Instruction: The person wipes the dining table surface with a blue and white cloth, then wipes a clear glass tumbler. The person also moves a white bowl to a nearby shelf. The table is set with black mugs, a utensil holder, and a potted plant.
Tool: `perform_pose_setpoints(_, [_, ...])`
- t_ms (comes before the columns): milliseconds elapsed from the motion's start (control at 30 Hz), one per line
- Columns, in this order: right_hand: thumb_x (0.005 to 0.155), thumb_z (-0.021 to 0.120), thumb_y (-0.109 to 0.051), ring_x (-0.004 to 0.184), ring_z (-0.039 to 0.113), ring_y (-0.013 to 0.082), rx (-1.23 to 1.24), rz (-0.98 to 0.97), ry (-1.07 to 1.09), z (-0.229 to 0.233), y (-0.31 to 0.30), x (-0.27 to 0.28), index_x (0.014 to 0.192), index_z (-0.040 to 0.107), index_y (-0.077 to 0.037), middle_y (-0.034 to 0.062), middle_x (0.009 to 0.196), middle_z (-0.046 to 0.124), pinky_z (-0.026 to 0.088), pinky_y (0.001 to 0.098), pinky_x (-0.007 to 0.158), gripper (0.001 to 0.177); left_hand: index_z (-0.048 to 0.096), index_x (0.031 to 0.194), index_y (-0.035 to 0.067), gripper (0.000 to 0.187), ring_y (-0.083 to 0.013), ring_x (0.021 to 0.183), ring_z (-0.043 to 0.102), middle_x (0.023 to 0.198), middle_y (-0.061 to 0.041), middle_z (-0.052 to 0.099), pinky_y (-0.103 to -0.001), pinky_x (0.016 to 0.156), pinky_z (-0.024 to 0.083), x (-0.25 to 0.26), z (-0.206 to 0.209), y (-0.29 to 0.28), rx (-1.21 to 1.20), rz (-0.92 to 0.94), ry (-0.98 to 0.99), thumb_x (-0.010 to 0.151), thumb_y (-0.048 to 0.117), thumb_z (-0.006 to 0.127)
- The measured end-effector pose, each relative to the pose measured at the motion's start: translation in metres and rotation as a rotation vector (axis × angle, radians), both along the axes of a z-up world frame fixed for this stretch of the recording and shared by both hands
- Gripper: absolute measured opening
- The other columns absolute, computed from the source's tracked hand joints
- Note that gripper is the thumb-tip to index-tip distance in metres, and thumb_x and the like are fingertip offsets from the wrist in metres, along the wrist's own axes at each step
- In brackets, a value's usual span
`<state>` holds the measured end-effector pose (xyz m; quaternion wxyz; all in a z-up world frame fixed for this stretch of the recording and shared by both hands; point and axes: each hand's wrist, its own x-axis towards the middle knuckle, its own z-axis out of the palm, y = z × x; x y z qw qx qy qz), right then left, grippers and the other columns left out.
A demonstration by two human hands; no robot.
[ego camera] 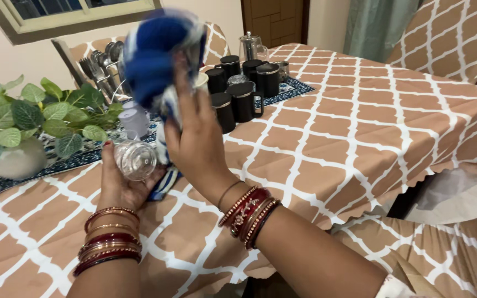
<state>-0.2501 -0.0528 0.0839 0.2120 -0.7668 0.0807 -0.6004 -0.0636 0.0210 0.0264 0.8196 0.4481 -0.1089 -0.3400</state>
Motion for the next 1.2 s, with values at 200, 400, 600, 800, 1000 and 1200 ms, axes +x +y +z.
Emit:
perform_pose_setpoints(200, [0.08,0.061,-0.01,0.091,0.074,0.033,0.03,0.11,1.029,-0.021,0.009,-0.006,0.126,0.07,-0.032,0.0143,0.101,0.075,0.057,0.0468,0.079,0.051,0.059,0.135,0.018,0.079,-0.0312,0.106,0.071,0.122,-0.012,0.071,-0.056,0.095,0.058,-0.003,0.005,0.003,0.189,-0.017,0.011,0.086,0.077,0.041])
perform_pose_setpoints(400, [0.085,0.057,-0.004,0.09,0.064,0.0441,0.093,-0.118,0.027,-0.005,0.012,-0.016,0.153,0.052,-0.016,0.0262,0.107,0.059,0.053,0.0513,0.082,0.069,0.058,0.134,0.019,0.073,-0.0271,0.107,0.069,0.124,-0.008,0.069,-0.051,0.09,0.058,0.014,-0.012,-0.005,0.002,-0.061,-0.086,0.089,0.074,0.043])
perform_pose_setpoints(600, [0.077,0.061,-0.01,0.102,0.071,0.0342,0.177,0.108,1.078,-0.023,0.002,-0.004,0.132,0.067,-0.027,0.0192,0.113,0.073,0.055,0.0455,0.088,0.057,0.06,0.131,0.011,0.063,-0.0204,0.102,0.071,0.121,-0.008,0.07,-0.035,0.091,0.061,0.03,-0.022,-0.005,-0.079,-0.098,-0.103,0.094,0.061,0.066])
perform_pose_setpoints(800, [0.078,0.069,-0.025,0.1,0.072,0.0367,0.455,0.02,0.516,-0.007,-0.011,-0.011,0.116,0.074,-0.009,0.0235,0.105,0.075,0.055,0.0424,0.091,0.042,0.063,0.119,0.0,0.057,-0.0243,0.088,0.073,0.105,-0.014,0.073,-0.039,0.08,0.062,-0.001,0.009,0.006,0.251,0.122,-0.351,0.086,0.044,0.073])
perform_pose_setpoints(1000, [0.078,0.072,-0.018,0.107,0.062,0.044,0.111,-0.078,-0.085,-0.005,-0.006,0.009,0.101,0.064,0.003,0.0275,0.11,0.065,0.048,0.0473,0.098,0.032,0.063,0.116,-0.004,0.059,-0.0314,0.095,0.07,0.105,-0.021,0.071,-0.042,0.085,0.056,-0.013,0.012,0.011,0.582,0.41,-1.369,0.071,0.024,0.09])
perform_pose_setpoints(1200, [0.068,0.064,-0.01,0.1,0.067,0.0444,0.163,0.284,0.448,-0.04,-0.019,0.043,0.118,0.058,0.003,0.0274,0.103,0.068,0.053,0.0469,0.09,0.052,0.065,0.117,0.008,0.056,-0.0288,0.097,0.073,0.105,-0.013,0.074,-0.042,0.086,0.057,-0.007,-0.01,0.012,0.461,0.191,-1.497,0.064,0.01,0.083])
